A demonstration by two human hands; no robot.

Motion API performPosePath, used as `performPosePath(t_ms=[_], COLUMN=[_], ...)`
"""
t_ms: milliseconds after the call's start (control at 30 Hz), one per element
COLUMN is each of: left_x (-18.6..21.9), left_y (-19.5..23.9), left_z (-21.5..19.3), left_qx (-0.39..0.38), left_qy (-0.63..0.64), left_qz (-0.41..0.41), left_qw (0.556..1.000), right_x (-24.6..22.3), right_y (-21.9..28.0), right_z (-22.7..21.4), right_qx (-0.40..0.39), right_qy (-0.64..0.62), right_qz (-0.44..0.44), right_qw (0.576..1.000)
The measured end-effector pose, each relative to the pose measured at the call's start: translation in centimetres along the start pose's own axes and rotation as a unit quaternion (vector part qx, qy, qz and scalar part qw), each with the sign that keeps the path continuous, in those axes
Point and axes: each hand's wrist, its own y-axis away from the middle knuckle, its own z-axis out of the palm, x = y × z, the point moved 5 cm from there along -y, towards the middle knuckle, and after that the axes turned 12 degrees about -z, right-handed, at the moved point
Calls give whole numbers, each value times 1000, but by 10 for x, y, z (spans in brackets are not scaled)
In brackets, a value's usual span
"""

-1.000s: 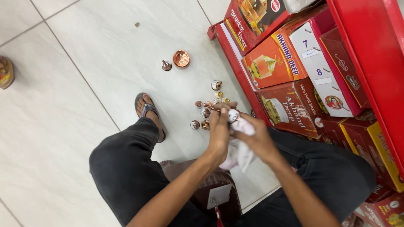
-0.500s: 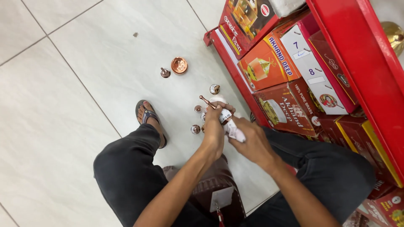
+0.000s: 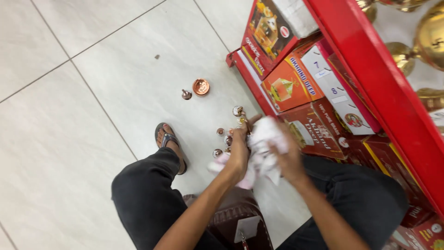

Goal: Clean small brass lamps and place them on the shelf.

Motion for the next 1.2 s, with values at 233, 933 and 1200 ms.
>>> performPosePath(t_ms=[233,933,1200], left_x=[4,42,39], left_y=[4,20,33], left_z=[11,7,34], left_qx=[-52,7,-86], left_qy=[-111,-230,-255], left_qz=[146,251,270], left_qw=[982,940,925], right_x=[-21,17,-4], right_y=[-8,-21,-11], right_z=[21,-4,-11], right_qx=[-80,-3,-69], right_qy=[291,332,114], right_qz=[-139,-175,60], right_qw=[943,927,989])
